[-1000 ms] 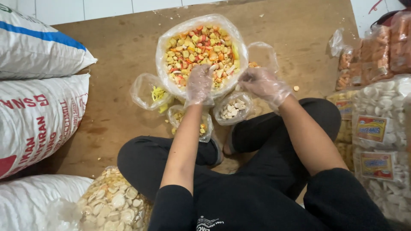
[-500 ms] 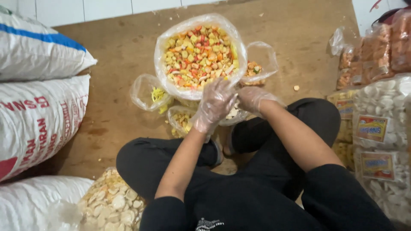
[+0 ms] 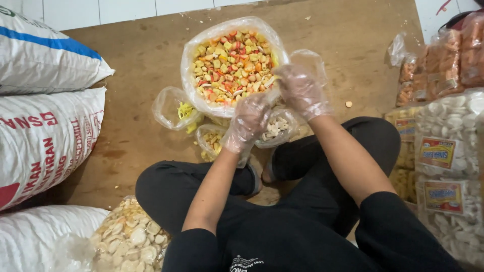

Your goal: The person is sorting and transferring mixed snacks from a large central bowl into smaller plastic bags while sitting on the floor.

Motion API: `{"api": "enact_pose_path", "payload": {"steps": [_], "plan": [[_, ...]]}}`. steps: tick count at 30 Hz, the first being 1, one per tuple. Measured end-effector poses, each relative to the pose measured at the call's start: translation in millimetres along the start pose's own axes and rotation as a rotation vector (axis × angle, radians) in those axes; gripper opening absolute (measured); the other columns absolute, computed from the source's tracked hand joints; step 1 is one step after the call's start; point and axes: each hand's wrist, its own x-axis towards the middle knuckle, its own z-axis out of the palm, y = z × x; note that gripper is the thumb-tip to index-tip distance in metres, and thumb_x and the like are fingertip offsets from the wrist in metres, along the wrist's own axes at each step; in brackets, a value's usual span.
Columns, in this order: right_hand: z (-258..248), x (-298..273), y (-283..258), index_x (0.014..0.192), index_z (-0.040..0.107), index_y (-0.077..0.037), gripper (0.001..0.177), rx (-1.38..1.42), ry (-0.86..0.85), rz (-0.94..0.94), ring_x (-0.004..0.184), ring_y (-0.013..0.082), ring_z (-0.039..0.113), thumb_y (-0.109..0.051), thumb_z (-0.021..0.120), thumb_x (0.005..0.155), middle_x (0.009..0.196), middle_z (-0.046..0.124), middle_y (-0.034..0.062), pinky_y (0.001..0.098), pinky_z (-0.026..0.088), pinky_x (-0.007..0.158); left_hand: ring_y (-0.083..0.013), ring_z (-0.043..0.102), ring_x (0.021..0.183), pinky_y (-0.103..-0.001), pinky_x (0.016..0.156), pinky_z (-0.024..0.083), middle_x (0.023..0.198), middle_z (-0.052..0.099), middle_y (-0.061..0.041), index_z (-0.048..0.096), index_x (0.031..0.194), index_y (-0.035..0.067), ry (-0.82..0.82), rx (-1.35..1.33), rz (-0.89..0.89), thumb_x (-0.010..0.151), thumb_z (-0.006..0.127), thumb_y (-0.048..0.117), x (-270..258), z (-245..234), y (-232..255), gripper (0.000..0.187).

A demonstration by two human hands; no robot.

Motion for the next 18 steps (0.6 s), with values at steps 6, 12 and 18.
{"api": "enact_pose_path", "payload": {"steps": [6,12,18], "plan": [[25.9,4.6,-10.5,0.106,0.068,-0.018,0.017,-0.158,0.025,-0.368,0.091,0.0260,0.071,-0.011,0.058,0.094,0.101,0.069,0.0056,0.0397,0.062,0.073,-0.0308,0.065,0.093,-0.042,0.079,0.055,0.096,0.058,-0.006,0.061,0.108,0.019,0.337,-0.154,-0.331,0.103,0.048,0.039,7.3,13.6,-11.8,0.025],[50.9,0.4,-5.3,0.100,0.066,-0.019,0.013,-0.244,-0.117,-0.262,0.086,0.0271,0.071,-0.013,0.058,0.091,0.100,0.067,0.0049,0.0416,0.061,0.065,-0.0385,0.064,0.091,-0.048,0.078,0.056,0.100,0.059,-0.015,0.064,0.115,0.009,0.274,0.043,-0.372,0.090,0.070,0.034,-5.5,98.5,-58.8,0.036],[58.8,5.3,-7.4,0.096,0.069,-0.020,0.018,-0.302,-0.202,-0.211,0.080,0.0257,0.071,-0.011,0.055,0.090,0.089,0.066,0.0038,0.0405,0.060,0.062,-0.0365,0.066,0.101,-0.047,0.088,0.057,0.104,0.062,-0.010,0.065,0.117,0.016,0.262,-0.086,-0.440,0.093,0.069,0.034,4.3,40.0,-37.4,0.029]]}}
